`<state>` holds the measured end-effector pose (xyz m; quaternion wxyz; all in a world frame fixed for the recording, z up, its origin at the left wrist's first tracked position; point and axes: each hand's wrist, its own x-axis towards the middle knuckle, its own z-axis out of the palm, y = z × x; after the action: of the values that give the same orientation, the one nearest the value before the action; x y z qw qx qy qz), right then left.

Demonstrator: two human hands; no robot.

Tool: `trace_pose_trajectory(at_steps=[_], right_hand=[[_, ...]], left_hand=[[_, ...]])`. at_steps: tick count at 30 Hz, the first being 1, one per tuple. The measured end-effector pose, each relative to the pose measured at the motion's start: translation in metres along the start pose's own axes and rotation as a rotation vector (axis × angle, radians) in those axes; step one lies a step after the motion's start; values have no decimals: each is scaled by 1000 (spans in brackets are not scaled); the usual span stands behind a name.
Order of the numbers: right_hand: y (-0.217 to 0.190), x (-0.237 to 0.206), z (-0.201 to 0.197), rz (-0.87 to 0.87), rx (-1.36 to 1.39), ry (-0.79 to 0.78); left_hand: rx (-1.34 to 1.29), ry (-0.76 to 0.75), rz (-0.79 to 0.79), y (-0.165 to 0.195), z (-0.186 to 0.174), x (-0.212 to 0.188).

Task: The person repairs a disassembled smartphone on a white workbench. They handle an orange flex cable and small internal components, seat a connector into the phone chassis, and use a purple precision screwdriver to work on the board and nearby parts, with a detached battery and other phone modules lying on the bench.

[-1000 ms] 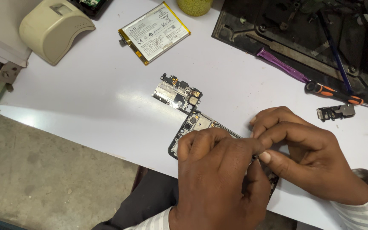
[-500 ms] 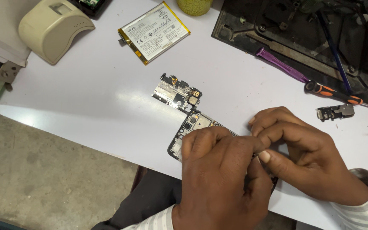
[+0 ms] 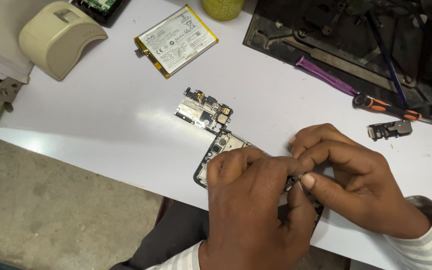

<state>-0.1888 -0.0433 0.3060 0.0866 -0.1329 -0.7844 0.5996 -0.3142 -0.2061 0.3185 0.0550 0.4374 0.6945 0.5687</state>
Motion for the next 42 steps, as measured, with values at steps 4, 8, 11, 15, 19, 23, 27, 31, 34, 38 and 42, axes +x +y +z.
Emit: trace_pose_trajectory(at_steps=[4, 8, 11, 15, 19, 23, 27, 31, 34, 38, 42], right_hand=[[-1, 1, 1, 36, 25, -1], [-2, 1, 2, 26, 24, 7], [0, 0, 3, -16, -3, 77], [2, -1, -1, -120, -69, 211], [3, -3, -4, -120, -86, 285], [4, -5, 2, 39, -166, 297], [5, -1, 2, 56, -140, 264], [3, 5, -10, 188, -62, 207], [-1, 9, -22, 204, -11, 13], [-10, 15, -35, 492, -209, -207], [-15, 19, -41, 613, -227, -276]], left_hand=[[-23, -58, -32, 1, -3, -1], [-41, -99, -60, 0, -9, -3], [-79, -123, -87, 1, -14, -5], [-79, -142, -98, 0, -21, -7], [-73, -161, -140, -4, -30, -8], [-41, -183, -83, -12, -33, -6], [-56, -223, -53, -16, -29, -4], [-35, -265, 10, -11, -23, -2], [-48, -327, 35, -9, -17, 0], [-74, -423, 10, -10, -8, 3], [-90, -423, 25, -10, -3, 5]])
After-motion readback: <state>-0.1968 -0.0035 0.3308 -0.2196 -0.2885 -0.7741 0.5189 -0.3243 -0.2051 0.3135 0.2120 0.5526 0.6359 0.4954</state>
